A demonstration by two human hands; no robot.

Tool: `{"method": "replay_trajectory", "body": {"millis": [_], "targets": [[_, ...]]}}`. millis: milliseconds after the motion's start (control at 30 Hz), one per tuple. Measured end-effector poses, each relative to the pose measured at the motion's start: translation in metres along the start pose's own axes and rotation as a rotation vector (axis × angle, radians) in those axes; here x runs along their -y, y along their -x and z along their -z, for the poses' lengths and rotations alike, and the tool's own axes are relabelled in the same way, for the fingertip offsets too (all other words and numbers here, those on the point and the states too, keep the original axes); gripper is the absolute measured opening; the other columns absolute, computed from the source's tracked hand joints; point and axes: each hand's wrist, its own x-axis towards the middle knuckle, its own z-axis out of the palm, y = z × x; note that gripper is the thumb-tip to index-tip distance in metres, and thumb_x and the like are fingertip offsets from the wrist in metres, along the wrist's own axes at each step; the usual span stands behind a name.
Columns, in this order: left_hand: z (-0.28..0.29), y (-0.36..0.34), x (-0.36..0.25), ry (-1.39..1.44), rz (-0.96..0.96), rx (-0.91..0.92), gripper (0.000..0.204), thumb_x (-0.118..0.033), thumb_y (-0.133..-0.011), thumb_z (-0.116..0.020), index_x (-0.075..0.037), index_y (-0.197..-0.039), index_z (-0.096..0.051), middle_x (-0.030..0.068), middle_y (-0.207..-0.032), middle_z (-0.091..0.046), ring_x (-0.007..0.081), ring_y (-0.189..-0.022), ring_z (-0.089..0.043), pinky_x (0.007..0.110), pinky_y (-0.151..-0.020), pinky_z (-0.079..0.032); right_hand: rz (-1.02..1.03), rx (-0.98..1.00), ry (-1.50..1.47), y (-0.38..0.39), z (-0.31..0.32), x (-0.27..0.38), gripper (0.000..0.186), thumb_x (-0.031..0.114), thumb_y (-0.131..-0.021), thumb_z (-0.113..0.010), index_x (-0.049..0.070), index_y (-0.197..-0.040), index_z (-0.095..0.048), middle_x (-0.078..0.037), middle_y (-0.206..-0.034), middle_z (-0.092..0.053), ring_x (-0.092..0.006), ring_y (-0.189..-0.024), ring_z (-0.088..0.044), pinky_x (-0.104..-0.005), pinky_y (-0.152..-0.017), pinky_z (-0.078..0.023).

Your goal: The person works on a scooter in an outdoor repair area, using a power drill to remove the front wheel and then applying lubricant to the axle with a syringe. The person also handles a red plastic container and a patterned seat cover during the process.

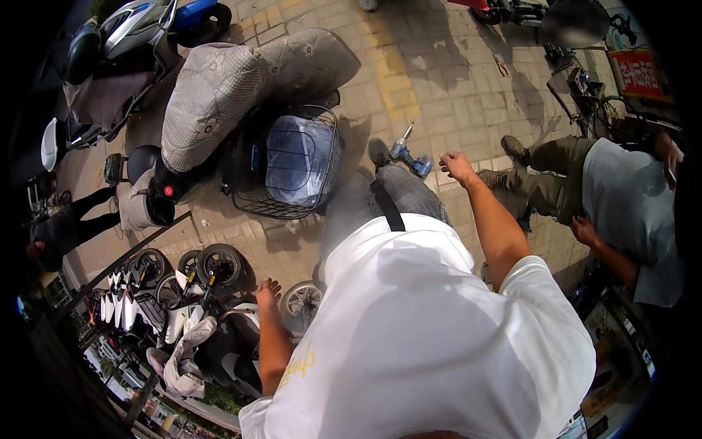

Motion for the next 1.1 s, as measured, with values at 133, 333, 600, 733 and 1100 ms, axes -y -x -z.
{"method": "replay_trajectory", "body": {"millis": [133,333,600,733,1100], "targets": [[-0.027,-0.001,-0.03,-0.076,0.011,0.032,0.036,-0.037,-0.093,-0.05,-0.009,-0.114,-0.055,0.005,-0.1,-0.064,0.0221,-0.095,-0.061,0.037,-0.079,-0.043,-0.024,-0.06,-0.113,0.004,0.031,0.018,0.038,0.036,-0.091,-0.054,0.0,-0.103,-0.059,-0.01,-0.096,-0.064,-0.0196,-0.083,-0.06,-0.0351,-0.069,-0.048],[-0.1,0.003,-0.112,-0.104,-0.141,0.178,0.049,-0.035,-0.094,-0.047,-0.003,-0.131,-0.046,0.0125,-0.121,-0.059,0.0261,-0.109,-0.057,0.041,-0.093,-0.042,-0.223,-0.15,-0.116,0.035,0.07,-0.045,0.035,0.034,-0.091,-0.055,0.001,-0.102,-0.06,-0.009,-0.091,-0.065,-0.0191,-0.076,-0.061,-0.0323,-0.062,-0.046],[-0.122,0.007,-0.112,0.001,-0.154,0.141,0.041,-0.035,-0.095,-0.048,0.0,-0.117,-0.054,0.0112,-0.11,-0.063,0.0236,-0.098,-0.06,0.039,-0.085,-0.045,-0.209,-0.107,0.063,-0.004,0.075,-0.004,0.031,0.03,-0.091,-0.056,0.001,-0.102,-0.059,-0.008,-0.088,-0.064,-0.0184,-0.073,-0.059,-0.0339,-0.063,-0.047],[-0.05,-0.026,-0.127,0.327,-0.374,-0.357,0.041,-0.031,-0.095,-0.048,0.003,-0.116,-0.055,0.0125,-0.108,-0.063,0.0223,-0.095,-0.062,0.035,-0.082,-0.047,0.554,-0.214,0.212,-0.041,-0.012,0.153,0.037,0.027,-0.087,-0.059,-0.004,-0.107,-0.06,-0.017,-0.094,-0.064,-0.0242,-0.086,-0.061,-0.0345,-0.078,-0.048],[0.11,-0.056,-0.429,-0.6,-1.157,-0.878,0.042,-0.042,-0.09,-0.047,-0.01,-0.112,-0.064,0.0102,-0.124,-0.057,0.0301,-0.121,-0.046,0.05,-0.104,-0.026,1.215,-0.02,0.133,0.089,-0.233,0.482,0.053,0.027,-0.084,-0.065,-0.003,-0.125,-0.05,-0.02,-0.119,-0.056,-0.0307,-0.111,-0.053,-0.0362,-0.095,-0.041]]}}
